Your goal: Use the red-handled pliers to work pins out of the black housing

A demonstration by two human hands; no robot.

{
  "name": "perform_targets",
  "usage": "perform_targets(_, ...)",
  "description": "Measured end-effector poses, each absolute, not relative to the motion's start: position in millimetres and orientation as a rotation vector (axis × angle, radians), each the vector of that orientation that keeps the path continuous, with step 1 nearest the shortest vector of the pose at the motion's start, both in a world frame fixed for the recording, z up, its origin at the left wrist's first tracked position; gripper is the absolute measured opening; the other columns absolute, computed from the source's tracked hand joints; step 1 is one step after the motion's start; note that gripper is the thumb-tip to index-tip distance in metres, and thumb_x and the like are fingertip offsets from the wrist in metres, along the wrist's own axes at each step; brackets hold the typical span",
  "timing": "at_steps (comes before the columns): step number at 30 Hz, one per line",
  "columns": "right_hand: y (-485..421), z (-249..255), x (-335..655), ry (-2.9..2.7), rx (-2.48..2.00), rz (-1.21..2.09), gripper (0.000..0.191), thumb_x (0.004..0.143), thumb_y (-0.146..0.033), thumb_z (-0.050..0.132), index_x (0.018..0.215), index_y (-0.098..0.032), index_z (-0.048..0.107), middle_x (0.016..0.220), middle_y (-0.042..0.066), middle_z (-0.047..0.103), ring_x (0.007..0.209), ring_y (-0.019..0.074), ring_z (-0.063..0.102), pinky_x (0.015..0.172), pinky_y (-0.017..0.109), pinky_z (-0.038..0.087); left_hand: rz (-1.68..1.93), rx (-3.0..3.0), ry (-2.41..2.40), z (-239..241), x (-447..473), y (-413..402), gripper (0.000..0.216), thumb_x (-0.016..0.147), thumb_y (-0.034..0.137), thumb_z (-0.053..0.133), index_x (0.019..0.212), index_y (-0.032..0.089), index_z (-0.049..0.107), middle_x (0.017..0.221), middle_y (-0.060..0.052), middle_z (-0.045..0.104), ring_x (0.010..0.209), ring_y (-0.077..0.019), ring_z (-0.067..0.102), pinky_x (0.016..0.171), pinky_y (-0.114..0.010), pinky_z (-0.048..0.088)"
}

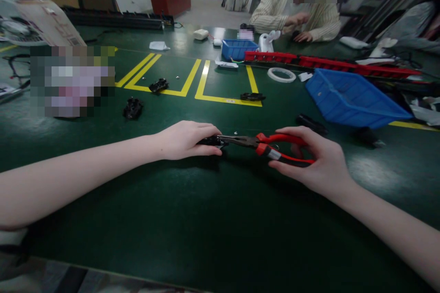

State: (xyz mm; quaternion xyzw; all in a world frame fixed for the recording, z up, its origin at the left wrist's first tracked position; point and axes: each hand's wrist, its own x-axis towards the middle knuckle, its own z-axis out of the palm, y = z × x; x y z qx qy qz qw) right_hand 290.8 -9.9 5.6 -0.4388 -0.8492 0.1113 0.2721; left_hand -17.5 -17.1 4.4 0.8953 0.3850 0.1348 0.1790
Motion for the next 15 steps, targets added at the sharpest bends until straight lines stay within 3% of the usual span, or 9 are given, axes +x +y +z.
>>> perform_targets(11,-8.5,3.8,293.5,-2.292,-1.141,0.300,0.056,0.071,-0.056,0.072,0.114,-0.021,0.060,0.095,0.007,0.070,0.060,0.0162,0.055,0.051,0.031,0.044,0.408,2.591,1.098,0.7,-18.9,-14.3,0.046,0.089,0.053,0.059,0.118,0.017,0.059,0.100,-0.004,0.064,0.081,-0.0169,0.062,0.064,-0.022,0.042)
perform_targets(15,-9.8,5.7,291.3,-2.279,-1.137,0.302,0.054,0.071,-0.053,0.073,0.112,-0.022,0.060,0.095,0.007,0.069,0.060,0.0166,0.054,0.051,0.033,0.045,0.410,2.588,1.065,0.1,-19.7,-13.8,0.044,0.092,0.052,0.055,0.117,0.017,0.061,0.096,-0.004,0.064,0.078,-0.0166,0.061,0.063,-0.023,0.041)
